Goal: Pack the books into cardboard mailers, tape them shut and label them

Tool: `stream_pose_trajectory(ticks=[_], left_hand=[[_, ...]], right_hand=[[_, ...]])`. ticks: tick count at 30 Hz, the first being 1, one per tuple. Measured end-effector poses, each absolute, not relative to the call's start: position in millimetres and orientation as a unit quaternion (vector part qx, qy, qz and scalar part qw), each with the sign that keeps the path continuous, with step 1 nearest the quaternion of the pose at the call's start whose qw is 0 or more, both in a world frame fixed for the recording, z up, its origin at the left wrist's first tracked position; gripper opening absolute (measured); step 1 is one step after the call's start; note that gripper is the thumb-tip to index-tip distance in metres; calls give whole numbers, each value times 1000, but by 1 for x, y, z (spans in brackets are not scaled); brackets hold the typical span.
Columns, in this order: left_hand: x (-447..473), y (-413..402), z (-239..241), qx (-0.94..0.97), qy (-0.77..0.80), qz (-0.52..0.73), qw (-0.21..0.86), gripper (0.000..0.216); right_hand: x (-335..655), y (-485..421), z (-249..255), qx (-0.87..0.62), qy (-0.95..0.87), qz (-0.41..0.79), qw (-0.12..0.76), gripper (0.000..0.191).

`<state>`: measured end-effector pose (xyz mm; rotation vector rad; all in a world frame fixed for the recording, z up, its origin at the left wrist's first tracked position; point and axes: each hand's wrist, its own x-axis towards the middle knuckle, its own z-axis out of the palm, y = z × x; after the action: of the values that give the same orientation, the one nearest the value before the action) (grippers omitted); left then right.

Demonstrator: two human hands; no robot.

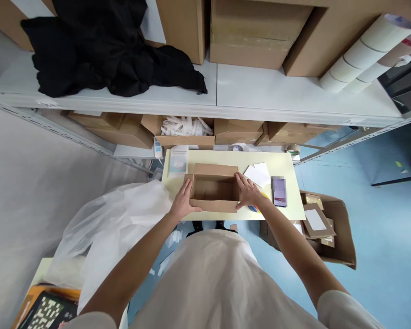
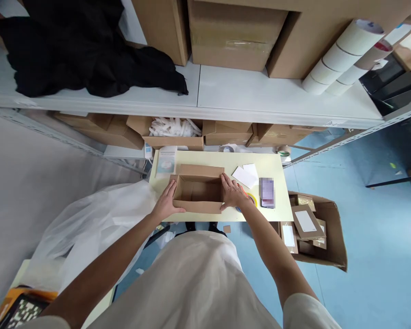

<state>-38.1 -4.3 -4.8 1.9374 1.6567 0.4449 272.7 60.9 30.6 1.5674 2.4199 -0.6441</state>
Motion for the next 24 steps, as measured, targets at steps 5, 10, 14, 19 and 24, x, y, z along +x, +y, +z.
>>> stream_pose_trajectory(ticks=[5,10,14,19,24], left_hand=[[-32,-6,-16,698,636,196,264,116],[-50,0,-10,714,622,177,268,106],[-61,3,2,691,634,198,284,86],[-70,10,-5,627,638,300,331,61],[-102,56,-45,404,781,360,310,47]], right_hand=[[275,76,31,520,824,-207,86,144],[276,70,36,516,824,-208,109,138],[270,60,40,531,813,-206,123,125],[261,45,41,569,797,-176,100,115],[258,39,43,573,794,-169,113,109]])
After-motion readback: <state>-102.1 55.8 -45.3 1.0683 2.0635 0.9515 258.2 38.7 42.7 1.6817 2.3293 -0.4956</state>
